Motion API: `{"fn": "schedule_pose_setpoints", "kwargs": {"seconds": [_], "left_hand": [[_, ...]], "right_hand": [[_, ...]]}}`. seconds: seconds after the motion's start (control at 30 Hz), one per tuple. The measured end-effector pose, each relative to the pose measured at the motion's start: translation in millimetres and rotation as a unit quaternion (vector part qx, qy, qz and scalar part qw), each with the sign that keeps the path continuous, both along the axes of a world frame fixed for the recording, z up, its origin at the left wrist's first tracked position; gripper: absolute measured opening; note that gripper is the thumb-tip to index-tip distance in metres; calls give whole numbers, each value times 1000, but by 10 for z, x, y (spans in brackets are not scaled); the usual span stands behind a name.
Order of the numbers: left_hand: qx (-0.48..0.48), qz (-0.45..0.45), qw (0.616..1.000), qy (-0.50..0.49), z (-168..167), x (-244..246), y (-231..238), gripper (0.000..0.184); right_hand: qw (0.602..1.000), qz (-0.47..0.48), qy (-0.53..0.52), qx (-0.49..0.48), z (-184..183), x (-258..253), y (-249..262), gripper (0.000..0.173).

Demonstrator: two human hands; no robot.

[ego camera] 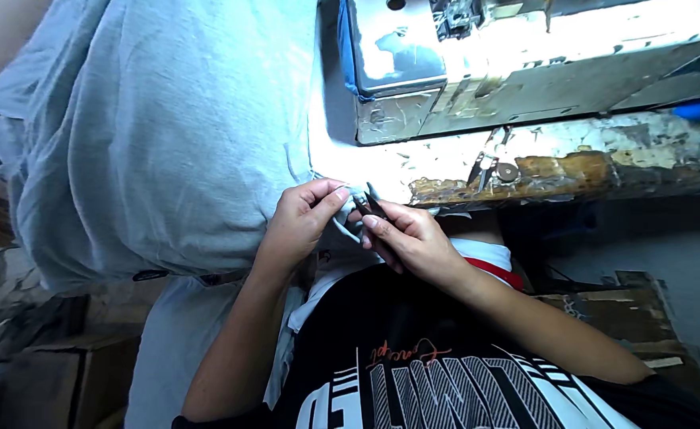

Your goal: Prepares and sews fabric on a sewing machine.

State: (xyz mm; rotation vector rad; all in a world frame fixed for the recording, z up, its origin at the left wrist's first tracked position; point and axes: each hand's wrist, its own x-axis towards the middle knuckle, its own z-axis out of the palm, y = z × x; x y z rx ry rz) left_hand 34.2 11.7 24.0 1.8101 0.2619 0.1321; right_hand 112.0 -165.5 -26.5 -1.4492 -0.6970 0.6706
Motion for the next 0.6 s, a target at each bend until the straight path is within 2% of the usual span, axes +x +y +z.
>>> {"fn": "schedule_pose_setpoints", "kwargs": {"seconds": [0.17,0.33,0.43,0.53,0.6], "left_hand": [[6,-16,1000,-5,-28,11,3,21],[23,-44,999,-4,-42,17,6,19],[45,-53,998,-11,-68,34,21,19],[53,-65,996,-6,-86,36,43,19],[17,-61,998,-5,-68,3,57,19]], "right_hand": [[1000,-8,-11,7,-19,2,5,25],[996,-59,-46,52,-104,31,54,40],[994,-42,45,92,-123,49,88,32],[982,-23,138,129,-29,59,55,37],[975,0,178,130,15,92,-14,40]]}}
